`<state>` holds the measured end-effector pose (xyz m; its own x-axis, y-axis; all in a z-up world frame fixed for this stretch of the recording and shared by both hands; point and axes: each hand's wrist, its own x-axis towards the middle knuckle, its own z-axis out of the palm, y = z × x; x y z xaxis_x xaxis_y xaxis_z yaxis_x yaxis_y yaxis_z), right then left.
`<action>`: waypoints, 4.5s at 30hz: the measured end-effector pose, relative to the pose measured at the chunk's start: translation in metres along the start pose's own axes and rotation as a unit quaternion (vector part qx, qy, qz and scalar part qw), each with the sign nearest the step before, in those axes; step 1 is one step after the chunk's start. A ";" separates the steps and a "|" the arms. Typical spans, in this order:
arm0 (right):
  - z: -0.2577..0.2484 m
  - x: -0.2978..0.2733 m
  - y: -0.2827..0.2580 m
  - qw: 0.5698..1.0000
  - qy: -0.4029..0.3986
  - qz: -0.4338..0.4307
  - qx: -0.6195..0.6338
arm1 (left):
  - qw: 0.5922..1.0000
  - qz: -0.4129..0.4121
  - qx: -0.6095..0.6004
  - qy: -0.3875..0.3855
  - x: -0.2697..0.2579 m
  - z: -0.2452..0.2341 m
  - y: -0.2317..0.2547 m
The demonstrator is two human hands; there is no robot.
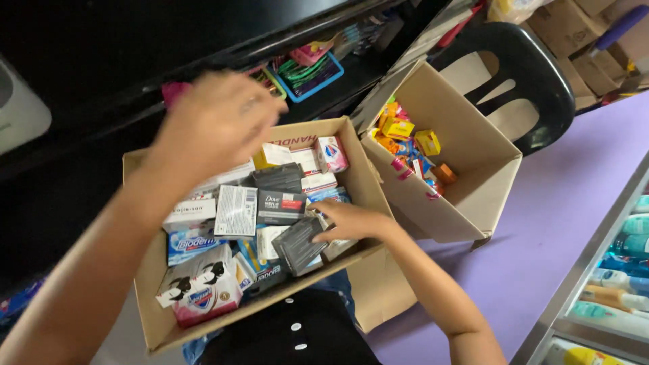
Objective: The person sorts various small boxes and packets from a large cardboard box into a smaller box and onto a black shelf. They handle items such as skincare boxes and snack packets, moving them between containers and arranging them on the shelf.
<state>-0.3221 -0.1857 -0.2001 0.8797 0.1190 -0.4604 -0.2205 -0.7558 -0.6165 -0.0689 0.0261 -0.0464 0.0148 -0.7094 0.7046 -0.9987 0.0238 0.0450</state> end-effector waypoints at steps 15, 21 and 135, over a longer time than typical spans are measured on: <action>0.038 -0.004 0.021 0.985 0.053 -0.003 0.166 | 0.903 -0.287 -0.261 -0.183 -0.089 0.052 0.044; 0.002 -0.030 -0.028 0.973 0.084 -0.034 0.212 | 0.781 -0.380 -0.257 -0.424 -0.120 0.073 0.063; -0.024 -0.021 -0.099 0.952 0.298 -0.071 0.016 | 0.678 -0.485 -0.529 -0.160 -0.140 0.117 0.043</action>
<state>-0.3090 -0.1286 -0.1138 0.9823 -0.1748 0.0669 -0.0859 -0.7386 -0.6687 -0.1197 0.0444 -0.2257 0.4593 -0.8648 -0.2029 0.0697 -0.1926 0.9788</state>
